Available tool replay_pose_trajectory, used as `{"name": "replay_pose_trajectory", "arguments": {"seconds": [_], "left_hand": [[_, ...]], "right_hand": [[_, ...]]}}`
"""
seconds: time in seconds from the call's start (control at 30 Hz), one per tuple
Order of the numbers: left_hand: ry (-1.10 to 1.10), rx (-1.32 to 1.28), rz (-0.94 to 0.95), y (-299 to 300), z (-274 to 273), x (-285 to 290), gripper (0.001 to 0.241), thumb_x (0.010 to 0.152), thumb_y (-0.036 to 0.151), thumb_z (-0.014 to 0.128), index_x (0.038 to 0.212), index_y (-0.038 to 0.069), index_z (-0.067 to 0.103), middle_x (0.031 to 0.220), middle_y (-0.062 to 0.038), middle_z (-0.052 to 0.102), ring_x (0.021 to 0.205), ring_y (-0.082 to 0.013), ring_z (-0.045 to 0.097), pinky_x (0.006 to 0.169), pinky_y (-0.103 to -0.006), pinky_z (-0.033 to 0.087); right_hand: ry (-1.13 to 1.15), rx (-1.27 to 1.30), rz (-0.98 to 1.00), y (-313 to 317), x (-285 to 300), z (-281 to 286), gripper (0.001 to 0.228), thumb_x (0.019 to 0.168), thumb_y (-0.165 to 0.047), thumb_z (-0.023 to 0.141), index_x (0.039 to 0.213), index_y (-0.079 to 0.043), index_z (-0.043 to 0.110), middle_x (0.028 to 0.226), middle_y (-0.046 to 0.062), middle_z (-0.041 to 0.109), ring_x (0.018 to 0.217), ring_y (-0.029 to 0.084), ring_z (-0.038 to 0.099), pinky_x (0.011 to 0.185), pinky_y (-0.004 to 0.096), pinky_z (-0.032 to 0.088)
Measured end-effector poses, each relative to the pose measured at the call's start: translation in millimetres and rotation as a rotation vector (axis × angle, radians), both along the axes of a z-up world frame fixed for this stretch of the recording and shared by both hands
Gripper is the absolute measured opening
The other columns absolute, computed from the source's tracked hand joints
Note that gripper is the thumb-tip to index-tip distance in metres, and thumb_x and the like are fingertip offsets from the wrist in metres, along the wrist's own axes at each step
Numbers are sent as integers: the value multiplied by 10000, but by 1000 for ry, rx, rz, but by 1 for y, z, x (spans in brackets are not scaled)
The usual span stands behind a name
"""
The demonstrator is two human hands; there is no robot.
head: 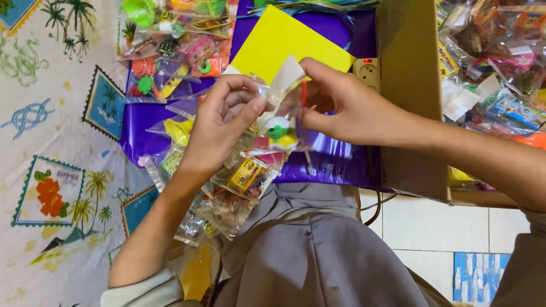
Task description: Using a hot glue gun to attach small plastic-wrapped toy packages onto a yellow cardstock board for display or sale.
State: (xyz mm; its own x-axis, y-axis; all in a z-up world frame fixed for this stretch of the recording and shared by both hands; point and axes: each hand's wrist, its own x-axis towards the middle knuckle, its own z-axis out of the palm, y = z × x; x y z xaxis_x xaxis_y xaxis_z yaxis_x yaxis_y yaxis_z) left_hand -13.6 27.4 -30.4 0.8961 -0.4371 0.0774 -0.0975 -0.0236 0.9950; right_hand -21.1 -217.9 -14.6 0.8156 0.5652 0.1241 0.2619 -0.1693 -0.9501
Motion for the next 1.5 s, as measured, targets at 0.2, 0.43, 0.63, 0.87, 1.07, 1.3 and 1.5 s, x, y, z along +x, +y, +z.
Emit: {"name": "replay_pose_trajectory", "arguments": {"seconds": [0.2,0.43,0.63,0.87,1.07,1.3,1.5], "left_hand": [[-152,57,-39,4,2,-9,261,977,49,656,1226,22,583,1191,-105,609,986,-168,644,868,-274,622],[-209,138,19,8,4,-8,285,962,-33,632,1235,47,612,1196,-104,672,1066,-177,682,883,-285,668],[-153,100,140,14,-3,3,227,1004,140,631,1198,28,594,1057,-133,766,846,-159,736,728,-249,604],[-293,107,38,-13,8,9,175,1004,65,616,1174,26,621,1091,-125,726,946,-200,774,796,-260,685],[-307,61,-69,-38,15,18,200,1032,138,609,1195,22,613,1091,-78,695,945,-147,710,820,-249,619],[-570,183,-44,-73,14,37,83,1002,28,611,1072,12,652,1051,-54,716,873,-148,697,744,-256,572],[-1069,398,-324,-143,-36,28,332,998,110,712,1292,9,595,1305,-134,562,1021,-212,666,942,-322,595]], "right_hand": [[252,-62,16,5,0,-6,339,940,-259,662,1189,-31,694,1005,58,760,852,100,675,736,228,554],[194,131,-159,3,3,-30,149,1003,-91,653,1057,29,723,898,86,743,723,107,683,684,216,612],[164,192,-312,-2,5,-26,184,1060,-194,611,1081,-30,691,975,60,748,827,71,665,728,180,525],[152,40,-201,-11,2,11,319,941,-49,680,1248,-16,601,1025,110,718,844,193,754,763,288,689],[-120,-214,-292,-51,-9,41,297,966,67,667,1257,49,609,1061,176,735,929,254,777,809,313,668],[75,-309,-670,-202,-15,-30,291,1219,-43,344,1174,140,566,1019,222,601,880,304,595,873,388,554],[26,-328,-807,-321,-32,-112,399,1394,-150,372,1095,56,537,861,143,510,677,236,512,675,328,436]]}}
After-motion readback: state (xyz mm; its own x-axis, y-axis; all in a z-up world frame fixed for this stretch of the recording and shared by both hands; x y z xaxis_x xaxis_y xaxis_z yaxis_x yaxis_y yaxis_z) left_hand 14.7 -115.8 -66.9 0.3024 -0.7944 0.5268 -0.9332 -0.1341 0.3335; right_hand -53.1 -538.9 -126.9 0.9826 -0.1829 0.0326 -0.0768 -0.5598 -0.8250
